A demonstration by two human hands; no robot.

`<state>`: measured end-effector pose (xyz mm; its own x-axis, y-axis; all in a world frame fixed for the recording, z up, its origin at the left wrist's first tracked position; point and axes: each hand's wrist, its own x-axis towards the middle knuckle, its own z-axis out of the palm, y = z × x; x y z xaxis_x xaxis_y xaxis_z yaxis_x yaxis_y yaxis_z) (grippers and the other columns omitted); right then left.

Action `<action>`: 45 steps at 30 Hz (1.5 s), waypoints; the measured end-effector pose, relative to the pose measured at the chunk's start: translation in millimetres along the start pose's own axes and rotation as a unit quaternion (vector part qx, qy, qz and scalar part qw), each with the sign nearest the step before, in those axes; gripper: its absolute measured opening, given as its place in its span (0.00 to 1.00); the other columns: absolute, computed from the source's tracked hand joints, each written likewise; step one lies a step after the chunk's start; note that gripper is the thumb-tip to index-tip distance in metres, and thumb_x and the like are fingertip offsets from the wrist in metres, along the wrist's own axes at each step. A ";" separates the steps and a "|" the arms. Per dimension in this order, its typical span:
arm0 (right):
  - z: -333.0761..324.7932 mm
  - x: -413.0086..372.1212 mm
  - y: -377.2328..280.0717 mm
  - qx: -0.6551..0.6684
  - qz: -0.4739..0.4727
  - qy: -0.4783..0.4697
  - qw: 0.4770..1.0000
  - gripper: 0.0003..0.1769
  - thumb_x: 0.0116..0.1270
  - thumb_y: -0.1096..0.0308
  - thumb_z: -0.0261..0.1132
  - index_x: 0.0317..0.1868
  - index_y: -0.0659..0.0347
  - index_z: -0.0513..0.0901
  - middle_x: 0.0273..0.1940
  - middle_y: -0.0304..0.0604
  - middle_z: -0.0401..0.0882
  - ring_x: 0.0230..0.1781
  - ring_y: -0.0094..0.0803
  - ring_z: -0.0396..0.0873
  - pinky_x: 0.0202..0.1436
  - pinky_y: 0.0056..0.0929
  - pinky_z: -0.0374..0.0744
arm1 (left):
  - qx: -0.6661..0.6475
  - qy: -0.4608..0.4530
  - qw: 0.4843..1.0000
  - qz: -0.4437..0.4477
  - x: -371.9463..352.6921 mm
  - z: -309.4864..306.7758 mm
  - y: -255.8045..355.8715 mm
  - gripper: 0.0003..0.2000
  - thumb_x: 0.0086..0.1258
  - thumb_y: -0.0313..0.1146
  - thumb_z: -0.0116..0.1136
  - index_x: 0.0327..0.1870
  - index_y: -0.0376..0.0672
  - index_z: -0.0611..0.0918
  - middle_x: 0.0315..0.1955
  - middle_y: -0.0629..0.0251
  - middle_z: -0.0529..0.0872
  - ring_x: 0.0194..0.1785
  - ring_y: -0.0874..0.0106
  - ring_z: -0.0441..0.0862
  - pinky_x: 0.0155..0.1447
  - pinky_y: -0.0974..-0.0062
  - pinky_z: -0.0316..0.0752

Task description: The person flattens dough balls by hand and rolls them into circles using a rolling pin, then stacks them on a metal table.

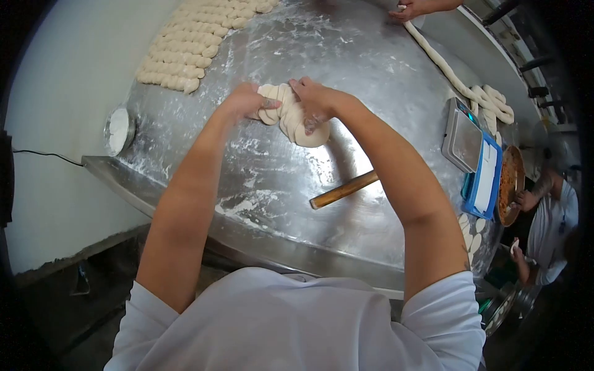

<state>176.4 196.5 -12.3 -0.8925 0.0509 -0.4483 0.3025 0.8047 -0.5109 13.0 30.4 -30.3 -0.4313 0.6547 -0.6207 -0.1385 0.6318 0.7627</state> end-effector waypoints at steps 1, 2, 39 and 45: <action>2.3 -0.5 2.1 0.030 0.002 -0.004 1.000 0.75 0.38 0.68 0.93 0.87 0.66 0.58 0.76 0.59 0.69 0.79 0.57 0.68 0.82 0.46 0.73 | -0.011 -0.019 1.000 0.004 -1.4 3.0 -3.6 0.20 0.64 0.27 0.84 0.56 0.35 0.91 0.46 0.60 0.95 0.44 0.69 0.93 0.44 0.69 0.86; 5.9 -2.4 3.9 0.040 0.005 0.002 0.999 0.74 0.37 0.67 0.93 0.85 0.67 0.61 0.74 0.59 0.70 0.78 0.58 0.69 0.82 0.46 0.73 | -0.021 -0.038 0.999 0.008 -3.2 5.7 -7.4 0.19 0.65 0.27 0.83 0.57 0.37 0.91 0.46 0.62 0.95 0.44 0.71 0.93 0.44 0.70 0.86; 97.5 -335.7 -12.3 0.446 0.172 0.193 0.857 0.37 0.52 0.71 0.83 0.63 0.70 0.82 0.53 0.51 0.89 0.55 0.37 0.87 0.59 0.36 0.86 | 0.056 -0.272 0.960 0.039 -171.1 220.5 35.5 0.18 0.72 0.25 0.76 0.61 0.35 0.89 0.52 0.59 0.94 0.50 0.67 0.94 0.49 0.67 0.91; 80.9 -510.1 48.0 0.378 0.285 0.148 0.868 0.38 0.51 0.71 0.84 0.66 0.63 0.83 0.55 0.45 0.90 0.54 0.35 0.87 0.60 0.37 0.86 | -0.062 -0.469 0.880 0.047 -201.4 384.4 46.0 0.16 0.77 0.28 0.71 0.63 0.35 0.86 0.51 0.58 0.94 0.47 0.67 0.95 0.43 0.70 0.92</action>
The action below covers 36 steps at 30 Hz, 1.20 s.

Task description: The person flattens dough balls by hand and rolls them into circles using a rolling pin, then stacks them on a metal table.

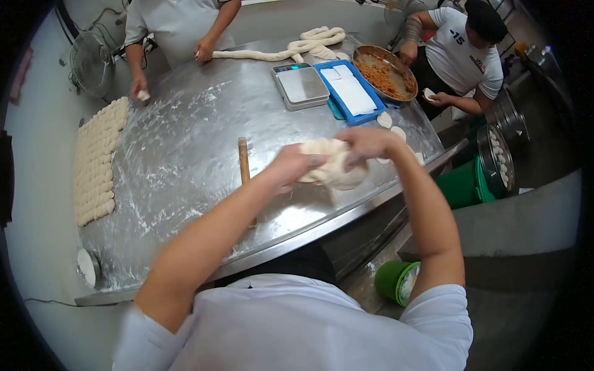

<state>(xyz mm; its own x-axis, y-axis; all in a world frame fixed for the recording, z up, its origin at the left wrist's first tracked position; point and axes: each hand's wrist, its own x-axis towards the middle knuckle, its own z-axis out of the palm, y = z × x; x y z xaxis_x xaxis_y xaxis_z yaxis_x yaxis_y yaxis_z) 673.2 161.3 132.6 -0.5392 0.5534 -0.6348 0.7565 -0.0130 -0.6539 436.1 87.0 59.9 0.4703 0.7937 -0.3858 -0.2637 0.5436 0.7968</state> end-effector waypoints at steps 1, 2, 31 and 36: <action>-18.8 -10.4 20.1 -0.008 0.047 -0.013 0.999 0.41 0.52 0.71 0.84 0.69 0.64 0.83 0.57 0.49 0.90 0.56 0.37 0.87 0.61 0.38 0.86 | 0.045 -0.023 0.998 -0.022 16.2 9.6 -5.3 0.25 0.76 0.37 0.75 0.68 0.33 0.84 0.57 0.52 0.92 0.57 0.62 0.93 0.54 0.64 0.91; -32.2 -21.7 51.4 -0.063 0.066 0.065 0.994 0.44 0.53 0.71 0.83 0.73 0.65 0.81 0.62 0.53 0.88 0.59 0.40 0.87 0.63 0.39 0.85 | 0.168 0.064 0.984 -0.008 25.4 16.2 -11.5 0.30 0.73 0.42 0.77 0.70 0.32 0.83 0.61 0.48 0.90 0.62 0.58 0.90 0.62 0.61 0.88; 305.7 183.2 -142.7 -0.388 -0.122 -0.074 0.911 0.23 0.64 0.58 0.74 0.50 0.70 0.89 0.48 0.65 0.92 0.54 0.59 0.91 0.59 0.51 0.87 | 0.464 0.494 0.734 0.050 -218.3 -230.6 -37.1 0.12 0.74 0.36 0.70 0.53 0.42 0.92 0.47 0.49 0.95 0.55 0.49 0.92 0.61 0.55 0.84; 245.7 127.9 -134.4 -0.254 -0.133 -0.050 0.957 0.24 0.59 0.61 0.73 0.48 0.74 0.88 0.46 0.66 0.91 0.51 0.59 0.90 0.58 0.50 0.86 | 0.475 0.444 0.759 0.042 -211.9 -230.9 -39.2 0.12 0.75 0.37 0.71 0.53 0.42 0.92 0.48 0.48 0.94 0.56 0.49 0.91 0.63 0.56 0.84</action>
<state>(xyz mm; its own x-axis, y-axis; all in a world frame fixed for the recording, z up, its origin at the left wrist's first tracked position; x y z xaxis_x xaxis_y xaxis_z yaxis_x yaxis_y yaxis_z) 411.6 29.3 38.1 -0.7515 0.3974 -0.5266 0.6557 0.5379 -0.5299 152.4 -39.4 3.1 -0.3793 0.9147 -0.1392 0.6624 0.3735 0.6494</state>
